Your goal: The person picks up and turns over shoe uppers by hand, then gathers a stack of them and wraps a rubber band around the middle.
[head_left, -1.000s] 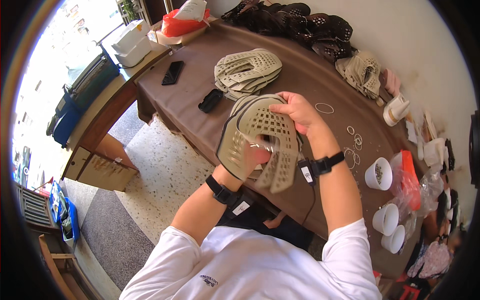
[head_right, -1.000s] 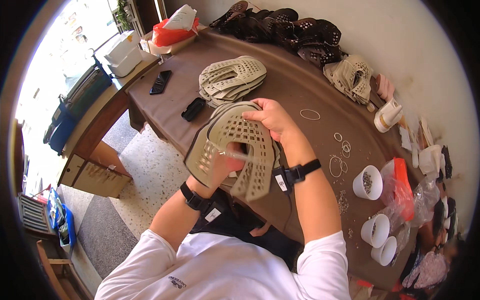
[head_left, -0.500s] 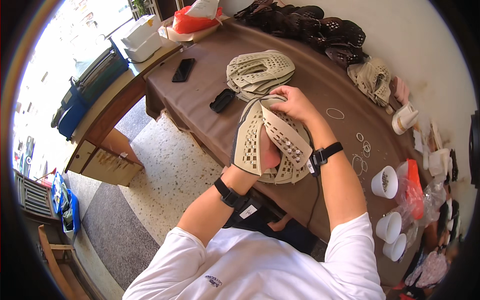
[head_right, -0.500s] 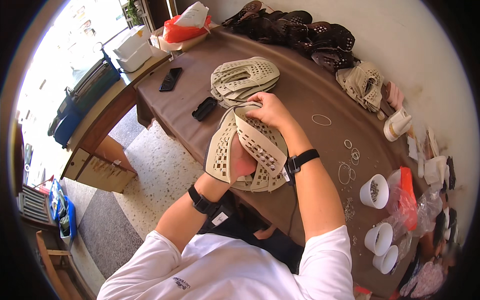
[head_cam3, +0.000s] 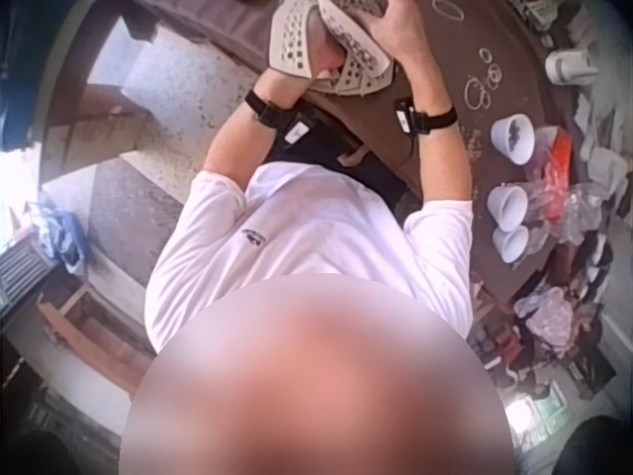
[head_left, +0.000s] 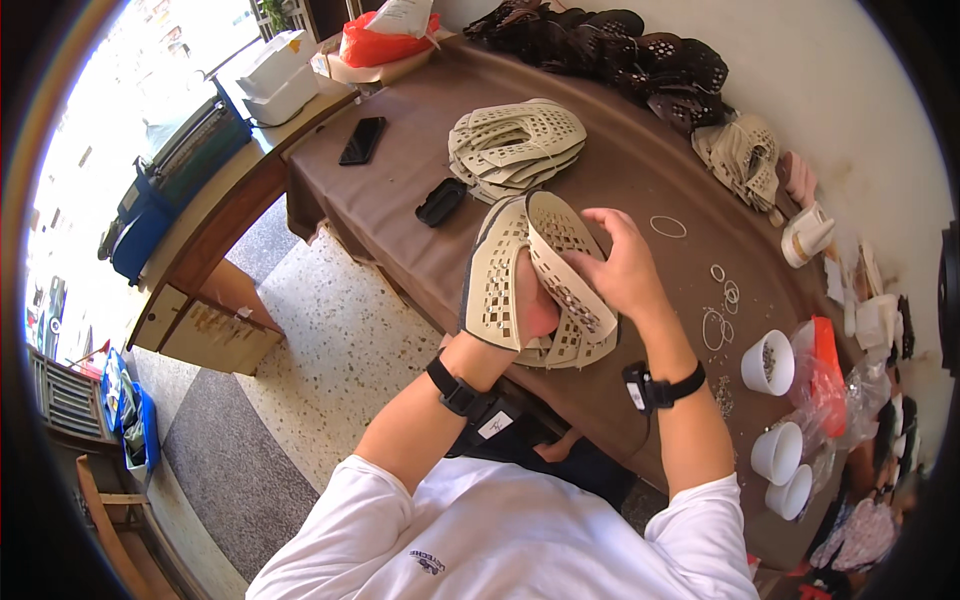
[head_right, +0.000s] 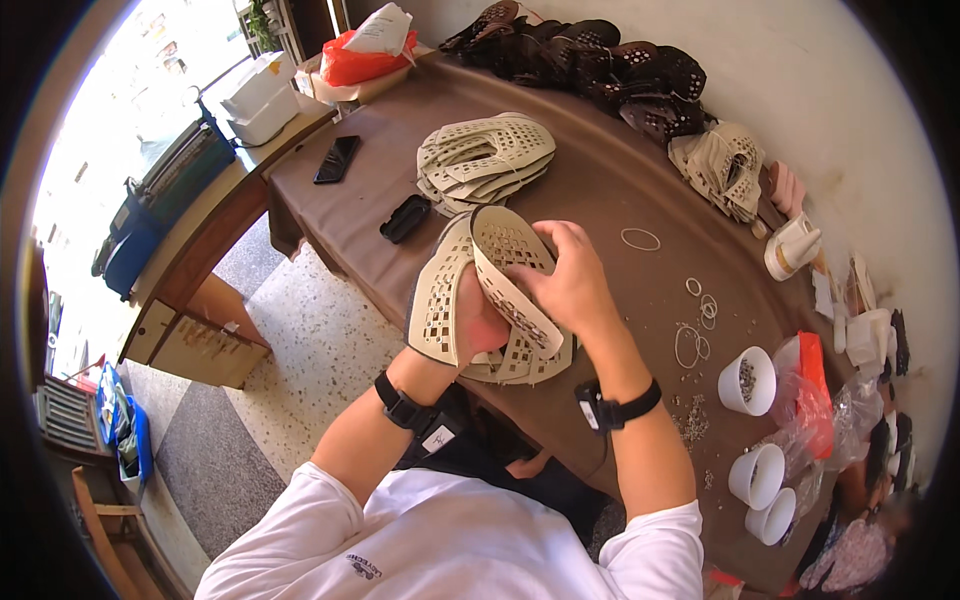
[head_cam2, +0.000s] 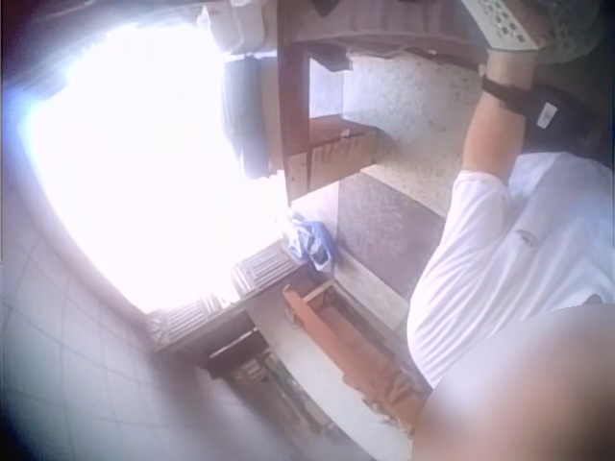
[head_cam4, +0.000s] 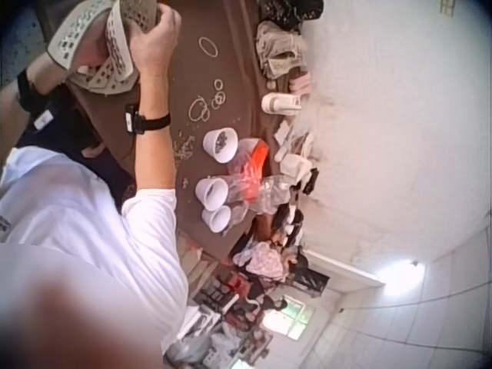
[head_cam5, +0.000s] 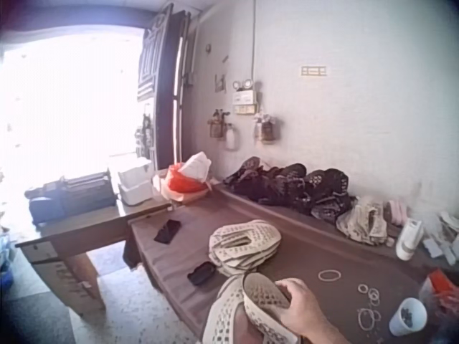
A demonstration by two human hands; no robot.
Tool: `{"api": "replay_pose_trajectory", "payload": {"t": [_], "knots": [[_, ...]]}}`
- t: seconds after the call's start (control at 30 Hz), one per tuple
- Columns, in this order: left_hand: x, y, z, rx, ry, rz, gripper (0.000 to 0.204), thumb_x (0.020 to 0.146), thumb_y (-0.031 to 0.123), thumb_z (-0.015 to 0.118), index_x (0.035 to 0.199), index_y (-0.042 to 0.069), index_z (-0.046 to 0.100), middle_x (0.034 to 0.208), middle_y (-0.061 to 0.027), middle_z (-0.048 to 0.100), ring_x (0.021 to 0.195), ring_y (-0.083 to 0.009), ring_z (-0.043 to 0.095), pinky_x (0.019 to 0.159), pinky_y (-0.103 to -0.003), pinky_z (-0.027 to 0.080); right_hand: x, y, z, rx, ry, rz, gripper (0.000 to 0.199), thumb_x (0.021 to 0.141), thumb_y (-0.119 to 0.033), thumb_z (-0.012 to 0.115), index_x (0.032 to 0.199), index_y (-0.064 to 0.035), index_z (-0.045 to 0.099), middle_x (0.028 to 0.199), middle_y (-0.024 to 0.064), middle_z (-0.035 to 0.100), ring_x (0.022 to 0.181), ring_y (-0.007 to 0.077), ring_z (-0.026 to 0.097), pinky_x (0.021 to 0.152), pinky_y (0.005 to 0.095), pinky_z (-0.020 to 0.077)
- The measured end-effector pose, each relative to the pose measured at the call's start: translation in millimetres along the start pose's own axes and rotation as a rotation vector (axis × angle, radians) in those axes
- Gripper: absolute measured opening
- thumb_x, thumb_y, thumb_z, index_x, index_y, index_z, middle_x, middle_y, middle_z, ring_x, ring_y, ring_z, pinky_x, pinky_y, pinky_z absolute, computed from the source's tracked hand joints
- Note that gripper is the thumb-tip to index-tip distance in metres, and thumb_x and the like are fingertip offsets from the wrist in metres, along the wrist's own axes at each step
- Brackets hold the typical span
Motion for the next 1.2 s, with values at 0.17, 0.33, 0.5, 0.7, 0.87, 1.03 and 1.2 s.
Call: {"api": "replay_pose_trajectory", "payload": {"t": [0.17,0.33,0.5,0.7,0.87,1.03,1.2], "knots": [[-27.1,8.6,3.9,0.212,-0.157,0.182,0.044,0.109,0.039,0.049,0.144,0.013,0.054,0.138,-0.0074,0.063,0.125,-0.0237,0.062,0.102,-0.04,0.054,-12.8,-34.7,10.0,0.197,-0.003,-0.253,0.056,0.084,-0.031,0.085,0.128,-0.0019,0.067,0.131,0.0215,0.065,0.125,0.04,0.06,0.108,0.044,0.0481],[-16.3,7.3,-32.6,0.129,-0.202,0.297,0.05,0.113,0.038,0.037,0.155,0.013,0.041,0.15,-0.0091,0.051,0.138,-0.0247,0.053,0.113,-0.039,0.047,12.2,-35.2,39.4,0.166,-0.215,-0.427,0.045,0.098,-0.029,0.068,0.135,-0.002,0.065,0.146,0.0211,0.058,0.137,0.0368,0.054,0.117,0.0445,0.0389],[-11.2,8.5,-41.5,0.127,-0.165,0.263,0.044,0.112,0.032,0.042,0.15,0.01,0.048,0.139,-0.0097,0.061,0.124,-0.0227,0.063,0.101,-0.036,0.055,16.8,-22.9,34.4,0.448,-0.24,-0.262,0.041,0.09,-0.002,0.057,0.13,0.0004,0.067,0.141,0.0193,0.063,0.131,0.0326,0.06,0.112,0.0386,0.0451],[-21.3,14.3,-46.2,0.21,-0.121,0.264,0.039,0.111,0.027,0.047,0.143,0.007,0.055,0.129,-0.011,0.067,0.111,-0.0229,0.069,0.092,-0.036,0.06,-26.5,-36.4,3.0,0.213,0.045,0.03,0.023,0.085,-0.008,0.072,0.106,0.0006,0.069,0.106,0.0177,0.071,0.1,0.0342,0.068,0.088,0.0429,0.0537],[-23.8,11.2,-37.0,0.144,-0.041,0.237,0.04,0.11,0.029,0.048,0.142,0.006,0.055,0.129,-0.0117,0.066,0.112,-0.0237,0.067,0.094,-0.036,0.059,-56.3,-38.9,-3.8,-0.263,0.486,-0.148,0.024,0.081,-0.017,0.083,0.093,-0.0021,0.069,0.087,0.0118,0.067,0.08,0.0301,0.067,0.073,0.0395,0.0531],[-29.0,5.8,-19.7,0.091,0.036,0.193,0.042,0.11,0.032,0.048,0.141,0.005,0.055,0.129,-0.0124,0.066,0.113,-0.0246,0.066,0.095,-0.037,0.058,-61.6,-58.0,17.8,0.127,0.034,0.098,0.038,0.086,-0.038,0.081,0.086,-0.0026,0.067,0.085,0.0142,0.069,0.077,0.0317,0.068,0.069,0.0393,0.0532],[-31.0,8.9,-24.3,0.111,-0.156,0.21,0.045,0.11,0.035,0.046,0.142,0.004,0.054,0.135,-0.0142,0.063,0.118,-0.0279,0.063,0.101,-0.041,0.056,-58.8,-46.4,27.8,0.104,-0.133,0.224,0.058,0.09,-0.052,0.076,0.1,0.0031,0.061,0.089,0.0221,0.072,0.076,0.0341,0.071,0.073,0.0425,0.0561]]}}
Point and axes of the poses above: each hand's wrist, its own x-axis towards the middle knuckle, its own z-axis out of the palm, y = z × x, the point moved 2 cm from there along x, towards the middle knuckle
